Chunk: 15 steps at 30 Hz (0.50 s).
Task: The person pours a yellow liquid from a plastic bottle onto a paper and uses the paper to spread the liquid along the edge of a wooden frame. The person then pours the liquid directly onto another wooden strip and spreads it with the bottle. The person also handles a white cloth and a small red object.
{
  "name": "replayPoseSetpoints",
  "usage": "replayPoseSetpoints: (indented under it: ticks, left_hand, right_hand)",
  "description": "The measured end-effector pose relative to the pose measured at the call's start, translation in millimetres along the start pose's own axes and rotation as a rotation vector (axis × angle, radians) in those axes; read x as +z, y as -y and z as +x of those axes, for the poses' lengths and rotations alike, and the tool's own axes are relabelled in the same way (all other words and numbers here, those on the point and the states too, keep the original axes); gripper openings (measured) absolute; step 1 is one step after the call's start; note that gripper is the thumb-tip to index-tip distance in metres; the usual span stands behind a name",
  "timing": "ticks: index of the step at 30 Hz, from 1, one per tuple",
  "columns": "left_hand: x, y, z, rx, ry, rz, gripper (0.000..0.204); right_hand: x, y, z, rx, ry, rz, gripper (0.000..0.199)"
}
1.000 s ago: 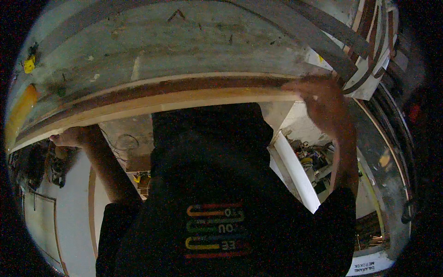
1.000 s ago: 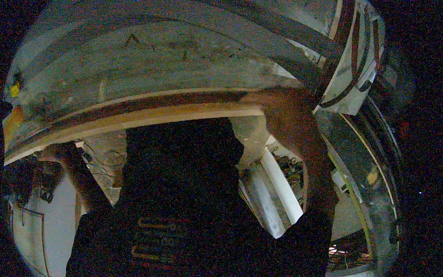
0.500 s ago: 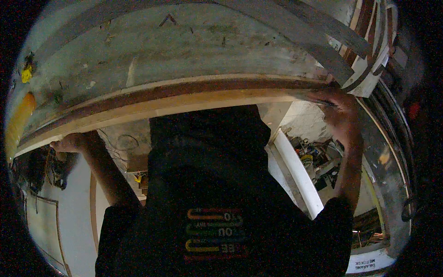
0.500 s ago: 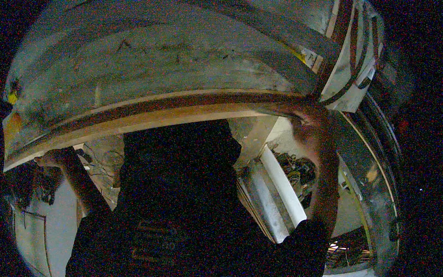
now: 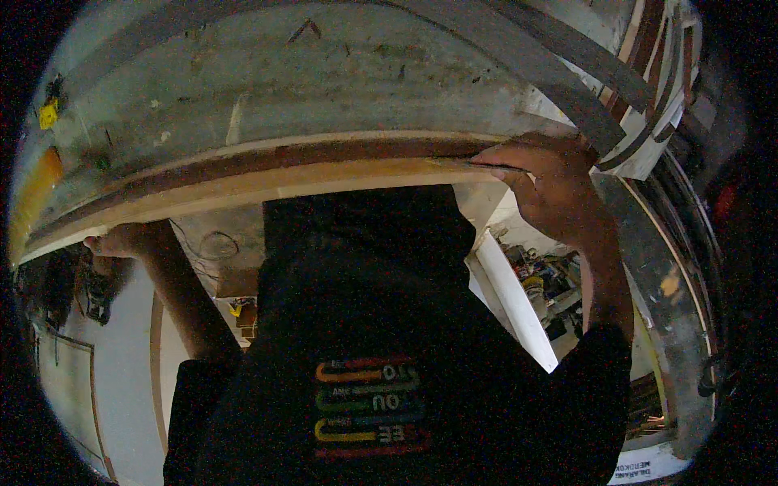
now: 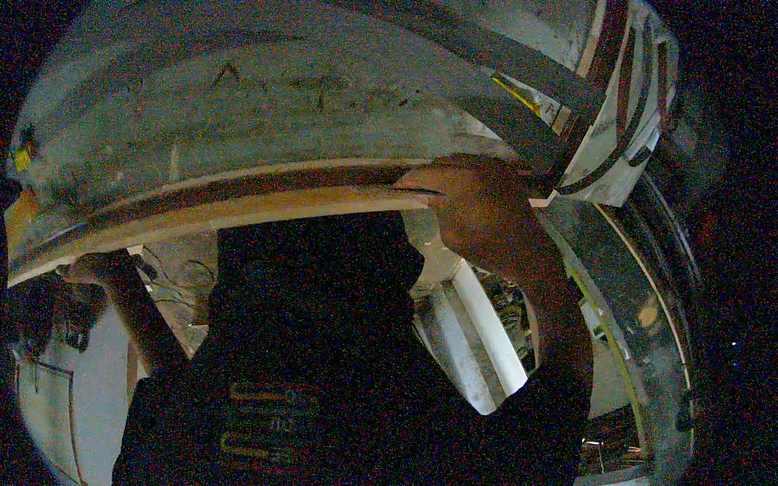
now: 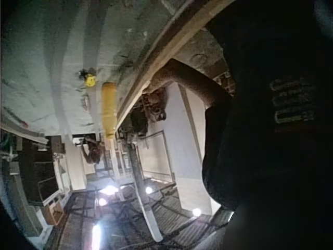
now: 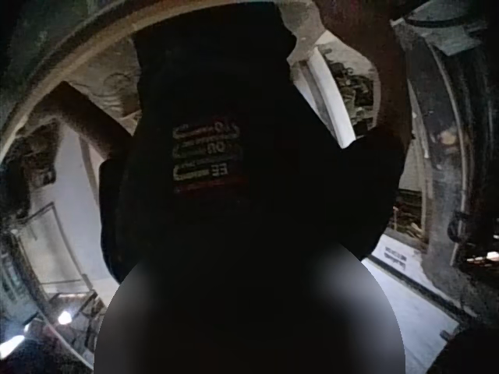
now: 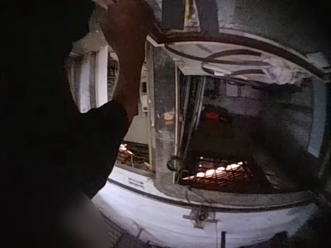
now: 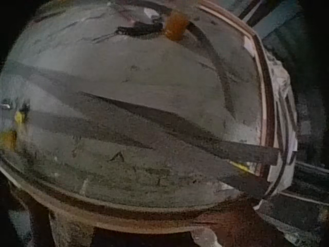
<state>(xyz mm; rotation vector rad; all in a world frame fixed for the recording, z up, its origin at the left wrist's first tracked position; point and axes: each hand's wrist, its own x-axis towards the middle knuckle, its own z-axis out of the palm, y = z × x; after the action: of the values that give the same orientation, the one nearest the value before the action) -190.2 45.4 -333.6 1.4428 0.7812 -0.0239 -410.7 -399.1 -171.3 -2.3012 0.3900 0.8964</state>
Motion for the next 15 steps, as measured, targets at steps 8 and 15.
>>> replayPoseSetpoints:
  ticks: [8, 15]
  left_hand:
    - [11, 6, 2, 0.104, 0.026, -0.023, 0.080]
    - [-1, 27, 12, 0.223, 0.178, 0.039, 0.070]
  right_hand:
    - [4, -3, 12, -0.086, -0.039, -0.034, 0.017]
    - [4, 15, 34, 0.084, 0.079, 0.020, 0.022]
